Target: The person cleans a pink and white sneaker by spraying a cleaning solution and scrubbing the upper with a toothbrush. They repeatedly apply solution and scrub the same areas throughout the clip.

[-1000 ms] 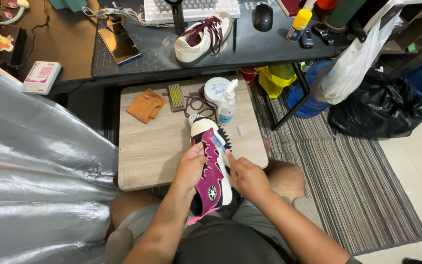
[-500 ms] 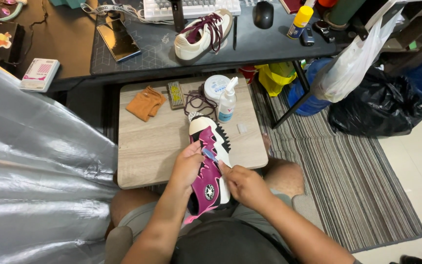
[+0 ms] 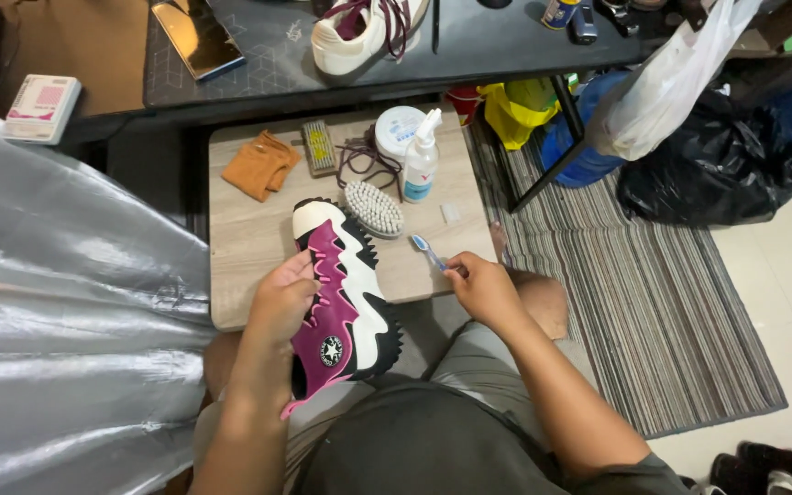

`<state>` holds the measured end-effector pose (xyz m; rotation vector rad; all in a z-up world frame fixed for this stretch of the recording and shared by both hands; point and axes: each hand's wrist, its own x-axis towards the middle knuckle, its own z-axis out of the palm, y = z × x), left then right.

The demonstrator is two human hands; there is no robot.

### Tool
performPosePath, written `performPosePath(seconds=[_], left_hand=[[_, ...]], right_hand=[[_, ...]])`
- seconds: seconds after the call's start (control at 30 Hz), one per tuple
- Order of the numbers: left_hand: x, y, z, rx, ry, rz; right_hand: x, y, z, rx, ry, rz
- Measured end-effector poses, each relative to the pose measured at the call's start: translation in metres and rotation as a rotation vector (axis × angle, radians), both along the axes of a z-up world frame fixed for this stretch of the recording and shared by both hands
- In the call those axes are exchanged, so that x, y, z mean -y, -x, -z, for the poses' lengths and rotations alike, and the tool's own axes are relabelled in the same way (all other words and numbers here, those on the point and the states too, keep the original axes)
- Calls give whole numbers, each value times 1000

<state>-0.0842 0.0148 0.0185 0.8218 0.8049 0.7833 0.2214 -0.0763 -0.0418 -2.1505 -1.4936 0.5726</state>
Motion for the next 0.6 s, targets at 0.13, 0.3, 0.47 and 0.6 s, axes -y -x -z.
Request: performPosePath(seconds=[0.13,0.3,0.47,0.6], left_hand=[[4,15,-24,-110,37,-33],[-4,20,-20,-65,43,-107],[4,3,-26,-78,-12,-94],[7,-5,-30,-90,-48,-75]], right_hand=[[-14,0,-6,66,26,-16],[-26,-4,33,246,-122,-48],[-27,2,42,404,-258,-72],[-25,5,37,562,-296,-65]])
